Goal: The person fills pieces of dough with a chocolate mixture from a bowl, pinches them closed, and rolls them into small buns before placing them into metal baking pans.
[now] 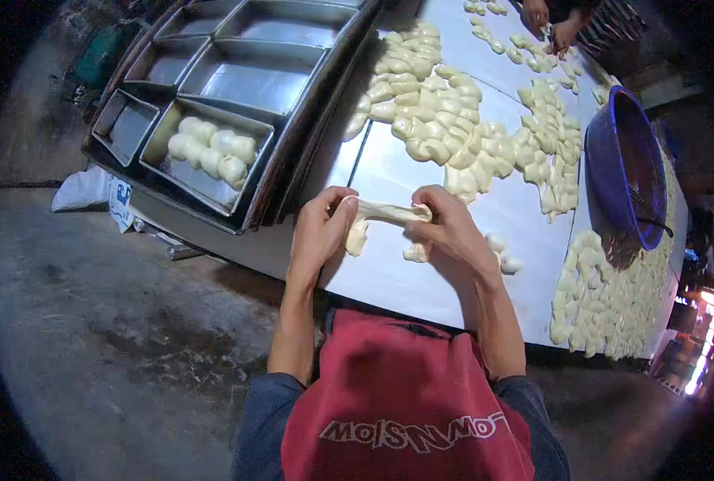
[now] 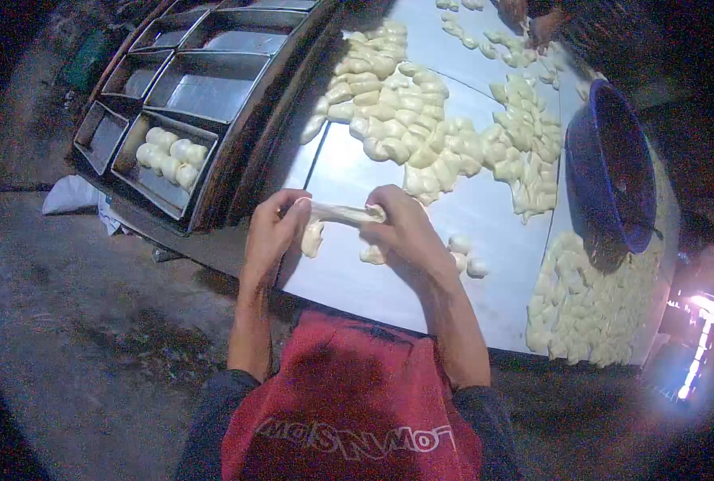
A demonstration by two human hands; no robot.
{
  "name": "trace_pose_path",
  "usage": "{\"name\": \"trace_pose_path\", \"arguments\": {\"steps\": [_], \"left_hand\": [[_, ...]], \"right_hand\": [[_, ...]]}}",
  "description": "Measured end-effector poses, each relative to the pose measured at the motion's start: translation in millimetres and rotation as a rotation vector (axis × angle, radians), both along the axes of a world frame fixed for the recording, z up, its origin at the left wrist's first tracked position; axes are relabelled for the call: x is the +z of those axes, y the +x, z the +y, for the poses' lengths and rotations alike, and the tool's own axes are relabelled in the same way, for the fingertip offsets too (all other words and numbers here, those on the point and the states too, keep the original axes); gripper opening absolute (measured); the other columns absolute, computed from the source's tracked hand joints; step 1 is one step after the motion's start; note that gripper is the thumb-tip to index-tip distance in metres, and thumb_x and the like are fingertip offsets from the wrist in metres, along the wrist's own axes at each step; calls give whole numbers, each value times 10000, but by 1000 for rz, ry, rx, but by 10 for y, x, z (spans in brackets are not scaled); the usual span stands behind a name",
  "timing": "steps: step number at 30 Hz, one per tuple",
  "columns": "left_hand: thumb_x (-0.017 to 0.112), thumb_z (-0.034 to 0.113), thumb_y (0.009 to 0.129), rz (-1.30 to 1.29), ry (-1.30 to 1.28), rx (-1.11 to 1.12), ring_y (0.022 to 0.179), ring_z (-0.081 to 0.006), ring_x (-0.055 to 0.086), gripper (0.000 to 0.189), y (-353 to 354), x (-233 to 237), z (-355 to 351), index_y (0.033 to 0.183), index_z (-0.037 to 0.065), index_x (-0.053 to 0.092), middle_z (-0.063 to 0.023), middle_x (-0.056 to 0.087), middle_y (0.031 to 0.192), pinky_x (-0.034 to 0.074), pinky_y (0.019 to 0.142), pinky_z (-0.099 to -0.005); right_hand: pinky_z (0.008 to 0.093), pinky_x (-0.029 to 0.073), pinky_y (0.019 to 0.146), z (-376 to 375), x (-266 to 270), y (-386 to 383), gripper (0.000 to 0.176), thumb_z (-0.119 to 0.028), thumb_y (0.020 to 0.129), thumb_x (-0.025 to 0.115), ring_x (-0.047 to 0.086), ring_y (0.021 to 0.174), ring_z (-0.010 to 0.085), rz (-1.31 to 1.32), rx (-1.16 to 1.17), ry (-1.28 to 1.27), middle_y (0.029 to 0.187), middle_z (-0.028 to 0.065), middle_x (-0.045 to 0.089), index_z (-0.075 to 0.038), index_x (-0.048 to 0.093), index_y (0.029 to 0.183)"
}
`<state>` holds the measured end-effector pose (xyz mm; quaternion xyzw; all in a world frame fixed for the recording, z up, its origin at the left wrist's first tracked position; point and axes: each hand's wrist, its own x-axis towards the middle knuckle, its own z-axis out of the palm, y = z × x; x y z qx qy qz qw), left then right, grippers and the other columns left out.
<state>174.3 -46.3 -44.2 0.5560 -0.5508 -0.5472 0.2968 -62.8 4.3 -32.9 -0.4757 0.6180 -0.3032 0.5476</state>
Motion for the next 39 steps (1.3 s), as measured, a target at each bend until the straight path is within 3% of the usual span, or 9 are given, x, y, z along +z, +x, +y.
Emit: {"name": "trace_pose_path", "arguments": {"steps": [2,5,6,11,16,23,31,36,39], "left_hand": [[636,196,946,-75,50,-33,824,-149,652,313,10,60,-21,1185,-3,680,-119,723,938,505,754,-300],[664,177,890,38,-220,-26,981,-205,660,426,20,-152,4,1287,23,643,-175,694,1118,510,831,-323],[700,180,827,13,-184,-104,1141,-296,622,654,15,-108,-33,1437,33,518,-214,620,1293,466,982,-375],[795,172,760,-130,-348,-342,1242,-373,570,977,-399,176,-7,1582,58,279,-247,578,1385,397,1106,-435],[807,278,797,-102,-191,-336,953,-328,711,699,-491,130,-104,1399,16,567,-246,716,1096,540,846,-387],[722,205,891,-111,-291,-343,772,-237,739,268,-464,126,-119,1075,11,730,-176,753,915,561,678,-358],[699,144,873,-386,-609,-345,945,-259,703,232,-507,26,67,1096,97,741,-94,755,1000,347,1087,-478],[622,138,943,-540,-751,-357,1305,-332,541,378,-471,-291,117,1317,90,607,-118,637,1341,216,1145,-692],[517,284,1020,-715,-727,-429,1438,-366,389,508,-488,-298,95,1456,28,470,-188,484,1503,162,1166,-690]], "right_hand": [[344,490,719,-73,93,-13,326,-221,921,622,622,795,176,248,126,-16,858,107,610,-5,586,1163],[344,480,721,-95,65,-10,325,-210,923,578,595,766,170,24,23,-13,789,103,572,-14,586,1183],[337,486,729,-98,36,15,303,-211,941,574,565,765,161,-113,-21,2,815,74,554,-29,598,1182],[269,508,777,-126,210,134,316,-229,968,660,552,806,119,-716,-137,240,960,5,564,-25,611,1204],[261,502,712,-194,299,53,327,-144,913,684,610,866,124,-269,-83,-87,1030,72,649,9,607,1192],[253,487,774,-220,47,-113,267,-141,899,747,608,884,87,-369,-81,-4,989,24,669,-26,636,1112],[259,487,678,-254,129,15,180,-90,786,716,606,794,97,-417,-127,56,862,34,657,-14,659,939],[255,500,713,-190,31,-121,161,-36,723,718,636,783,113,-664,-172,25,866,56,683,-30,661,873],[276,528,703,-94,193,-151,239,-65,705,756,639,711,163,-931,-395,-49,845,88,680,-22,654,916]]}}
